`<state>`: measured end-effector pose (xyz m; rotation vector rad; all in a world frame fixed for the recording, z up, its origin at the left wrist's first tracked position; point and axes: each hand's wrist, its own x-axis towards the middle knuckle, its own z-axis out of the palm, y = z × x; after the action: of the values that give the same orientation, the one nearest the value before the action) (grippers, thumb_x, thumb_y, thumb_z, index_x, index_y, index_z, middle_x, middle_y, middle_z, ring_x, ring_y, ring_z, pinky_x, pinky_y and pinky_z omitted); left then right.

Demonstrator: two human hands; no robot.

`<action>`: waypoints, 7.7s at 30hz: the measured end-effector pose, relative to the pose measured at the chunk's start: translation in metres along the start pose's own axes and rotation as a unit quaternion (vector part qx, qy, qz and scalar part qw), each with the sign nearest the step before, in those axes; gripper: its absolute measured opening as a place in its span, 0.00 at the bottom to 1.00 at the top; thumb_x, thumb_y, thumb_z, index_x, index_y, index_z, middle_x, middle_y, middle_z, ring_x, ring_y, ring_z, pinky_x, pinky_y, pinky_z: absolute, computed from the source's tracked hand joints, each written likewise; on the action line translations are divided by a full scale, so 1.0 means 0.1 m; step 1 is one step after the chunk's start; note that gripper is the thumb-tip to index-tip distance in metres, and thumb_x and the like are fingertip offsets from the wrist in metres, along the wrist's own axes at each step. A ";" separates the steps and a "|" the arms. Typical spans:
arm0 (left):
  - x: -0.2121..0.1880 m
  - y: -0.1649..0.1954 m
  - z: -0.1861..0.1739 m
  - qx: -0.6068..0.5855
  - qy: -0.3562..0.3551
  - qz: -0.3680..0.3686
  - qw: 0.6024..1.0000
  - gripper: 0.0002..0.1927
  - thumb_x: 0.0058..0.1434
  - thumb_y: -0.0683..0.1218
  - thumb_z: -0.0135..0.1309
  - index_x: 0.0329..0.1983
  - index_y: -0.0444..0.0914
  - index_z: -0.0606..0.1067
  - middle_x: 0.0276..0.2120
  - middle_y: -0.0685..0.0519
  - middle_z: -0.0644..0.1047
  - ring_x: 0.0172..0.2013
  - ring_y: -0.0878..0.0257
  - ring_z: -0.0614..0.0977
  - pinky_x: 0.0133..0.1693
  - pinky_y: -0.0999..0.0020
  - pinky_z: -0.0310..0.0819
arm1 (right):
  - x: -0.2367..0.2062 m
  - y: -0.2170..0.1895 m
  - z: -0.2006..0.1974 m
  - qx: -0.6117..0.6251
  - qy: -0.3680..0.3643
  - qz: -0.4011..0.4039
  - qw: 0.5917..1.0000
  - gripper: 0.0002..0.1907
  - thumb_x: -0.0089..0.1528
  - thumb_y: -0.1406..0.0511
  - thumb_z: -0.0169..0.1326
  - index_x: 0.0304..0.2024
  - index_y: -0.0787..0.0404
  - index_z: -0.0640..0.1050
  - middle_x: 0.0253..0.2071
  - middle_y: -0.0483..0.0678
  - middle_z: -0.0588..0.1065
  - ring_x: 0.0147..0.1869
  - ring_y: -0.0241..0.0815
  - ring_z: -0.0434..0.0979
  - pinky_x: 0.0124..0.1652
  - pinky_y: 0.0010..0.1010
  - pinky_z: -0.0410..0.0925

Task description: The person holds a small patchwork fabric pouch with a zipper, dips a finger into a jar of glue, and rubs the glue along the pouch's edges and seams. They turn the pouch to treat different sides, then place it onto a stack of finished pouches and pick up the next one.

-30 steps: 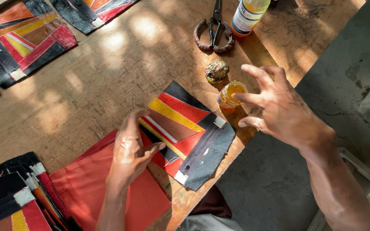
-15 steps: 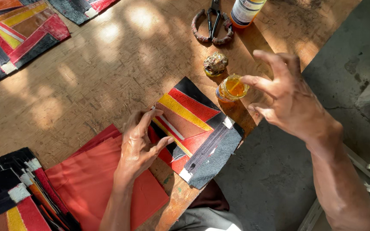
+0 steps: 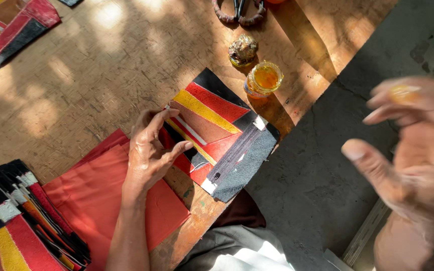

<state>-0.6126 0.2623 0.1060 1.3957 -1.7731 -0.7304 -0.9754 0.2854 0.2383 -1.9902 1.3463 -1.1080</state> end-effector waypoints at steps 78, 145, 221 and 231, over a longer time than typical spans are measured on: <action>-0.18 0.13 -0.01 0.076 -0.001 0.024 0.997 0.40 0.48 0.58 0.71 0.60 0.37 0.71 0.51 0.43 0.71 0.53 0.44 0.70 0.57 0.50 0.61 | -0.81 0.82 0.89 -0.150 -0.265 0.112 0.946 0.44 0.54 0.73 0.54 0.73 0.45 0.63 0.31 0.51 0.74 0.27 0.45 0.75 0.31 0.38 0.72; 0.00 0.09 0.01 0.087 0.016 0.007 0.996 0.42 0.43 0.60 0.71 0.58 0.36 0.73 0.53 0.43 0.72 0.55 0.44 0.71 0.57 0.49 0.61 | 0.81 0.85 0.68 -0.059 -0.241 0.042 0.968 0.37 0.51 0.53 0.68 0.63 0.47 0.73 0.67 0.54 0.60 0.67 0.50 0.68 0.57 0.43 0.72; -0.22 0.05 -0.06 0.072 0.013 0.030 0.997 0.40 0.49 0.57 0.72 0.61 0.36 0.71 0.52 0.43 0.72 0.55 0.44 0.71 0.59 0.49 0.62 | -1.00 0.47 1.16 -0.191 -0.207 0.046 0.958 0.43 0.53 0.73 0.57 0.70 0.45 0.66 0.32 0.46 0.71 0.23 0.37 0.75 0.25 0.31 0.74; -0.16 0.12 -0.01 0.085 0.008 0.025 0.996 0.40 0.48 0.57 0.72 0.60 0.35 0.72 0.52 0.42 0.72 0.54 0.44 0.71 0.58 0.50 0.62 | -1.12 0.53 1.04 -0.245 -0.264 -0.033 0.932 0.45 0.49 0.73 0.59 0.69 0.44 0.66 0.42 0.50 0.74 0.24 0.38 0.77 0.22 0.28 0.74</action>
<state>-0.6162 0.2813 0.1131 1.4566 -1.8877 -0.5516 -0.9374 0.3632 0.1014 -2.4585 1.3383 -0.2073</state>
